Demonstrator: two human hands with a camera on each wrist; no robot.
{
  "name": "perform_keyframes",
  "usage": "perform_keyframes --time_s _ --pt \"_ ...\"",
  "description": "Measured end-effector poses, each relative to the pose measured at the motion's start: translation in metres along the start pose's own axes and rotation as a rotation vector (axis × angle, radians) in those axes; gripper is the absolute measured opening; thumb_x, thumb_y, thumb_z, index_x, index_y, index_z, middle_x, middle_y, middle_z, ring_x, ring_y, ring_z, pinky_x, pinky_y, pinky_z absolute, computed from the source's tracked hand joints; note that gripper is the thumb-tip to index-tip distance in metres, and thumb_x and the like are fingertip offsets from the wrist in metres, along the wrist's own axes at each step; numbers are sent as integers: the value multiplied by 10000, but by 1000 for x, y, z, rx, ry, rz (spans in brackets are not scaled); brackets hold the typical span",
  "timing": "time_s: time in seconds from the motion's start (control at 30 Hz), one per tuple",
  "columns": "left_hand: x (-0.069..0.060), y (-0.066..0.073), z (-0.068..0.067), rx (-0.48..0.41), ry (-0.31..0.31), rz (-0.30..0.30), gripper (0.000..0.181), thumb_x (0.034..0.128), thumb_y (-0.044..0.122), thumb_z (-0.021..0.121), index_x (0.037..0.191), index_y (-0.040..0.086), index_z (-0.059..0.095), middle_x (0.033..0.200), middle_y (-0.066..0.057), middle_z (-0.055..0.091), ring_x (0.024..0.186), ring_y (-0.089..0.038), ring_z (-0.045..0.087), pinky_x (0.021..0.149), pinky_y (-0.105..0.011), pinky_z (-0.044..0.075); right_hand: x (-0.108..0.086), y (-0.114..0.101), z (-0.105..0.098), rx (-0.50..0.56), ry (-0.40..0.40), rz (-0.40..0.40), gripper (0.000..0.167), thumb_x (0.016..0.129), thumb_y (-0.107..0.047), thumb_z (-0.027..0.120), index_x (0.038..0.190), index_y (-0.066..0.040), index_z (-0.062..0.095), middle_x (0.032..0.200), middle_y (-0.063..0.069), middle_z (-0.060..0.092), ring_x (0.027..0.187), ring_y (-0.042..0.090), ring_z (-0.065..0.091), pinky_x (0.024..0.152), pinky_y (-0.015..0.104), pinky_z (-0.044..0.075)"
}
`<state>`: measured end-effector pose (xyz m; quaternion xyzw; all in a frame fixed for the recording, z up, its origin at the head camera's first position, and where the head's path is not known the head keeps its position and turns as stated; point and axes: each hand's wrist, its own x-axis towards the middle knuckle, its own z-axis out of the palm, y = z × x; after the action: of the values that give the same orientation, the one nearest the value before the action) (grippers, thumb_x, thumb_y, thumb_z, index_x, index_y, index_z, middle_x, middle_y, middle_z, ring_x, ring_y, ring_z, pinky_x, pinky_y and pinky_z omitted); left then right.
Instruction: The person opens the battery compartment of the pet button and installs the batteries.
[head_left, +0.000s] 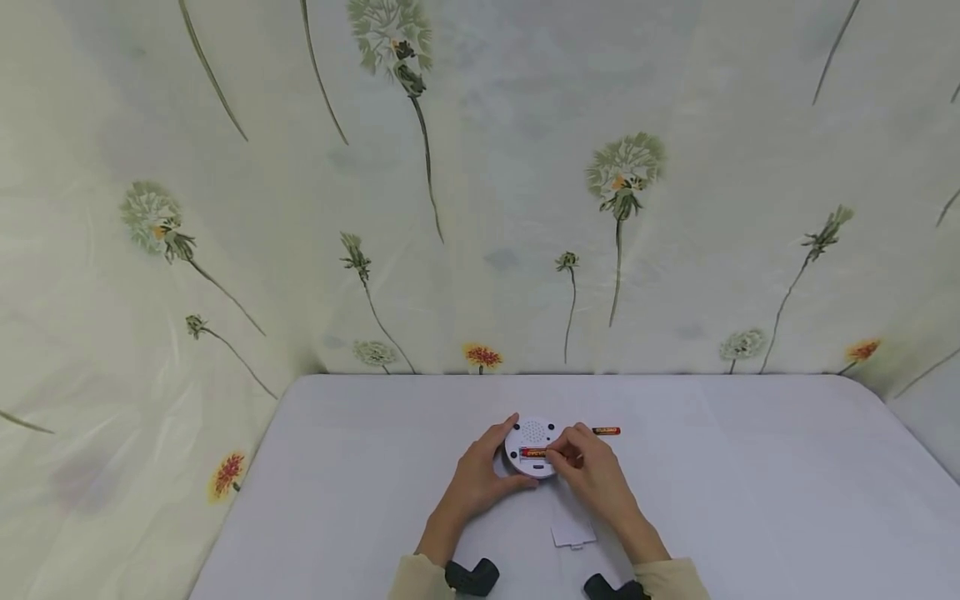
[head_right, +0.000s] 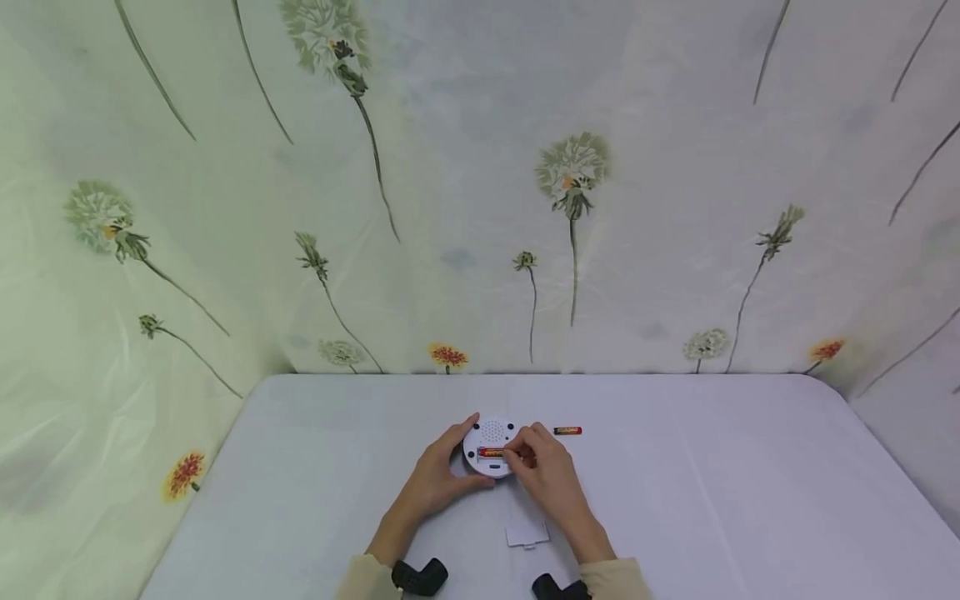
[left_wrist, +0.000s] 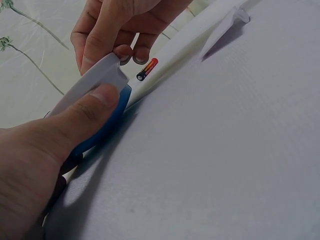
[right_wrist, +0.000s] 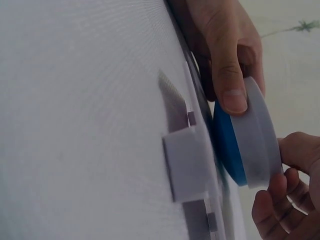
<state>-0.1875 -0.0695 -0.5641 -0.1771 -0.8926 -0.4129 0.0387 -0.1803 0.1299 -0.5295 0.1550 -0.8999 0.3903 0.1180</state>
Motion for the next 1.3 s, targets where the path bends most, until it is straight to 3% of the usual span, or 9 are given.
perform_keyframes --time_s 0.43,0.83,1.3 --pt "-4 1 -3 -13 -8 -20 945 679 477 790 1471 337 292 1417 63 482 1318 -162 452 1068 -398 397 0 -2 2 38 -19 13 164 809 -119 734 781 -226 612 750 -107 509 650 25 465 564 171 421" --pt "0 -1 -1 -34 -27 -22 951 672 457 799 1469 339 293 1406 77 484 1325 -141 438 1091 -371 372 1 1 -1 55 0 -42 173 793 -98 746 784 -216 620 686 -112 468 636 27 441 540 163 376" --pt "3 3 -2 -23 -18 -15 934 676 465 796 1463 335 311 1383 68 506 1301 -147 464 1065 -395 398 7 3 -6 111 -73 65 164 794 -106 746 782 -195 610 633 -67 399 589 18 388 504 166 324"
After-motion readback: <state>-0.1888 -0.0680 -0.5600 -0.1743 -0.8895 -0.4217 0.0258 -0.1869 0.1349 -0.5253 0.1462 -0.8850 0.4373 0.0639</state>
